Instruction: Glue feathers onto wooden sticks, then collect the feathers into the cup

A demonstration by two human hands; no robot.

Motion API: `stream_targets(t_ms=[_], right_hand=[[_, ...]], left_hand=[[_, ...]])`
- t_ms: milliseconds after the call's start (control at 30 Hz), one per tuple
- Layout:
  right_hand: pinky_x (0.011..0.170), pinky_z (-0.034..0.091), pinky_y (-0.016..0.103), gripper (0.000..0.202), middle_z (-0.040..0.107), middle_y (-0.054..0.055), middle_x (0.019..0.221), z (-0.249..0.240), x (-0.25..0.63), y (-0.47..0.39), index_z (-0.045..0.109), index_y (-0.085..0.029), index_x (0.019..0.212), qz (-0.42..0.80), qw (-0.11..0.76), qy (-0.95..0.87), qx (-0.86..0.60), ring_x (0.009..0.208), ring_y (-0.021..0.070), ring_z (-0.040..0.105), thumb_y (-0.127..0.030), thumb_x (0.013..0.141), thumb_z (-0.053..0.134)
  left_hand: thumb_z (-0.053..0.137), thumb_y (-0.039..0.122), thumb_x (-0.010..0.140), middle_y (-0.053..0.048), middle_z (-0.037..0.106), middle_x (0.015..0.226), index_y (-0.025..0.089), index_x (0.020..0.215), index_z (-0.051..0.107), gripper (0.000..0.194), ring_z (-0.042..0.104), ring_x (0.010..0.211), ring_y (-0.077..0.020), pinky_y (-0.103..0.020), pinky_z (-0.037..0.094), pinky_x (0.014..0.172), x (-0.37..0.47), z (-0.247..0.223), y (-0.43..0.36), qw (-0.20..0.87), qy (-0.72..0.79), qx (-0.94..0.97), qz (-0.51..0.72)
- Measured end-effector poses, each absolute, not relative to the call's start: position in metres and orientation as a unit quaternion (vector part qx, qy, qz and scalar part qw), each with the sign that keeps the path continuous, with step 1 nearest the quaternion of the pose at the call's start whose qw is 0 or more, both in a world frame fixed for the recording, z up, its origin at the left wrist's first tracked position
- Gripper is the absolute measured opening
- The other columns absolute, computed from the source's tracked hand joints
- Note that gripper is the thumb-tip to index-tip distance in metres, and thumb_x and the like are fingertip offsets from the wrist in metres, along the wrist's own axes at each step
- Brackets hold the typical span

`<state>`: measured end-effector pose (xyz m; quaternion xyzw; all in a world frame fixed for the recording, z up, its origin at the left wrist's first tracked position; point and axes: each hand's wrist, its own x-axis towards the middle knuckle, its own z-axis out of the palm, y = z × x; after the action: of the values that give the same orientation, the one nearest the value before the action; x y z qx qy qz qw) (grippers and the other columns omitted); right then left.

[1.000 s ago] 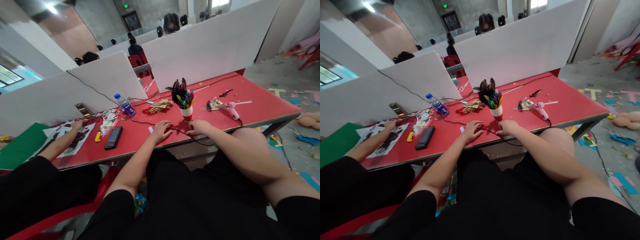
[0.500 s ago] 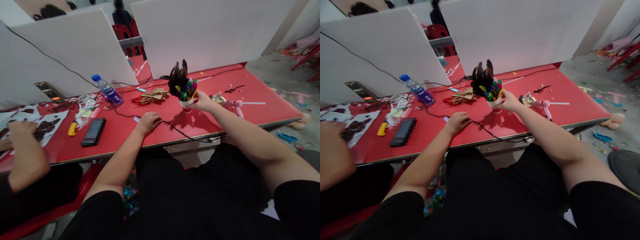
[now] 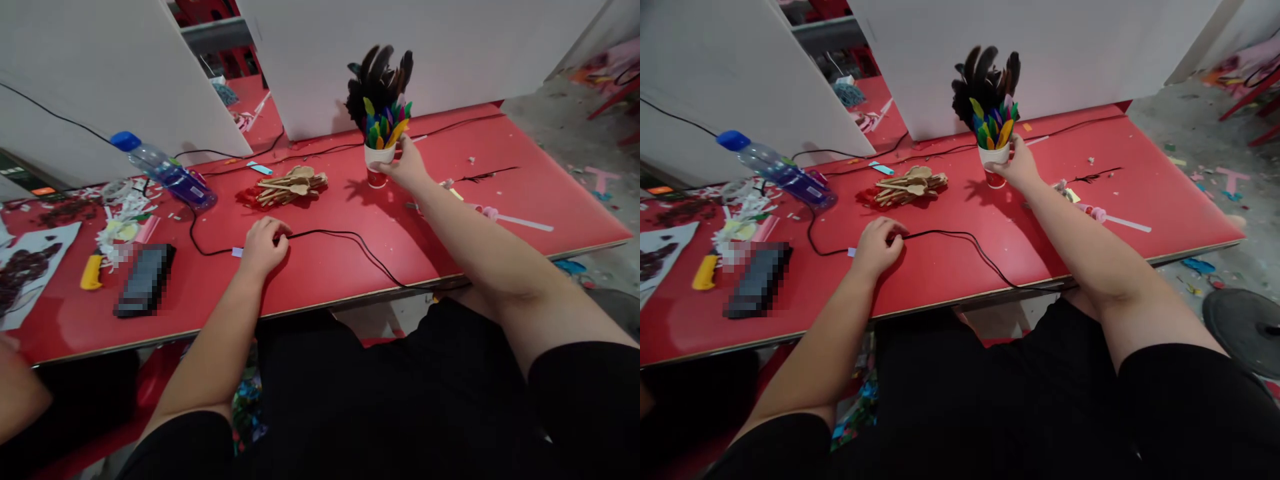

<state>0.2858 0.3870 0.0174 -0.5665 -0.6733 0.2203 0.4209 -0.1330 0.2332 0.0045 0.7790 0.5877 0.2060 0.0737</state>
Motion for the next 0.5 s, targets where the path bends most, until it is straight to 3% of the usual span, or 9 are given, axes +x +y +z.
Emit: stream_targets(t_ms=[167, 267, 400, 500], right_hand=[[0.117, 0.058, 0.066, 0.082, 0.06, 0.022, 0.152, 0.011, 0.293, 0.357, 0.044, -0.018, 0.16, 0.139, 0.42, -0.661, -0.606, 0.142, 0.0424, 0.065, -0.059, 0.099, 0.08], [0.109, 0.062, 0.066, 0.073, 0.069, 0.018, 0.133, 0.01, 0.302, 0.312, 0.056, -0.02, 0.153, 0.154, 0.322, -0.708, -0.61, 0.13, 0.0433, 0.07, -0.066, 0.1, 0.077], [0.093, 0.066, 0.063, 0.058, 0.075, 0.014, 0.111, 0.016, 0.298, 0.25, 0.075, -0.023, 0.129, 0.192, 0.139, -0.778, -0.581, 0.107, 0.0404, 0.076, -0.066, 0.092, 0.085], [0.09, 0.066, 0.057, 0.039, 0.077, 0.013, 0.103, 0.025, 0.289, 0.221, 0.081, -0.023, 0.114, 0.201, 0.132, -0.788, -0.567, 0.099, 0.0361, 0.077, -0.059, 0.098, 0.083]], left_hand=[[0.055, 0.022, 0.097, -0.011, 0.072, 0.112, 0.026, 0.103, 0.074, 0.02, 0.069, 0.113, -0.0323, -0.051, 0.055, 0.11, -0.133, 0.007, 0.231, 0.084, 0.591, 0.769, 0.229], [0.056, 0.03, 0.103, -0.011, 0.074, 0.121, 0.027, 0.115, 0.076, 0.024, 0.069, 0.119, -0.0323, -0.05, 0.054, 0.113, -0.129, 0.009, 0.225, 0.1, 0.566, 0.782, 0.24], [0.065, 0.046, 0.104, -0.01, 0.073, 0.151, 0.032, 0.15, 0.071, 0.048, 0.061, 0.141, -0.0366, -0.056, 0.045, 0.123, -0.116, 0.01, 0.219, 0.146, 0.492, 0.839, 0.183], [0.065, 0.045, 0.106, -0.01, 0.08, 0.137, 0.032, 0.151, 0.072, 0.047, 0.067, 0.13, -0.0362, -0.056, 0.046, 0.117, -0.108, 0.008, 0.219, 0.173, 0.483, 0.842, 0.165]])
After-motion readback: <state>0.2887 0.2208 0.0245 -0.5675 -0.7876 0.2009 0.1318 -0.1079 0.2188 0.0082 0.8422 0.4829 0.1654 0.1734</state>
